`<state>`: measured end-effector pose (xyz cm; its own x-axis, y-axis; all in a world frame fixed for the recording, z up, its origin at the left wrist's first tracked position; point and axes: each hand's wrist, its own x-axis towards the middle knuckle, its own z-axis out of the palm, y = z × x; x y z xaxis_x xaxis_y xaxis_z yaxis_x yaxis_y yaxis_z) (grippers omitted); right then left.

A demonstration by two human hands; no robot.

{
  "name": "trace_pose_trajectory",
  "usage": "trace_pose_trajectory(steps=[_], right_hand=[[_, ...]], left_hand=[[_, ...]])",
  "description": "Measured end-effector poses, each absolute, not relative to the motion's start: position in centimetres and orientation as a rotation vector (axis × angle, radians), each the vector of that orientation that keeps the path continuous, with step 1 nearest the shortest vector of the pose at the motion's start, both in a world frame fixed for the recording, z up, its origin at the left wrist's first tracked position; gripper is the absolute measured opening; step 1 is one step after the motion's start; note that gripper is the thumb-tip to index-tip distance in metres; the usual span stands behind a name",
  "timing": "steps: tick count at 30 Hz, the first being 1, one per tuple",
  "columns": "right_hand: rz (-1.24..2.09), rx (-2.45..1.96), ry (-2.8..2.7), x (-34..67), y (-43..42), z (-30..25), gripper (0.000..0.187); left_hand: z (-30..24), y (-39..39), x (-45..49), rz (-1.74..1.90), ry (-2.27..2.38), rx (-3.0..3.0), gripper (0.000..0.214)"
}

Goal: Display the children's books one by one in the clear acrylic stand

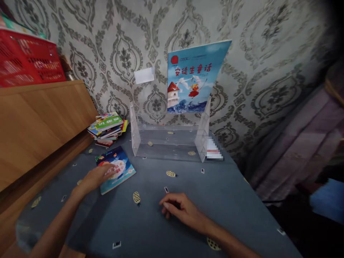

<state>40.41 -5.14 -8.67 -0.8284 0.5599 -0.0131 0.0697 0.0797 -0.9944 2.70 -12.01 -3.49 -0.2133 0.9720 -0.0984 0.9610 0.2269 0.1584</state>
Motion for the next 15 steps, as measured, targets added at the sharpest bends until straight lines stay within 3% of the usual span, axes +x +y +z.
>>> trace_pose_trajectory(steps=[5,15], right_hand=[[1.805,-0.611,-1.986,40.4,-5.2,-8.5,0.044],[1.682,-0.659,-1.967,40.8,-4.4,-8.5,0.033]], left_hand=[[-5.4,-6.6,-2.3,0.179,2.690,1.676,0.058],[-6.0,-7.0,-4.1,0.133,2.539,1.769,0.066]])
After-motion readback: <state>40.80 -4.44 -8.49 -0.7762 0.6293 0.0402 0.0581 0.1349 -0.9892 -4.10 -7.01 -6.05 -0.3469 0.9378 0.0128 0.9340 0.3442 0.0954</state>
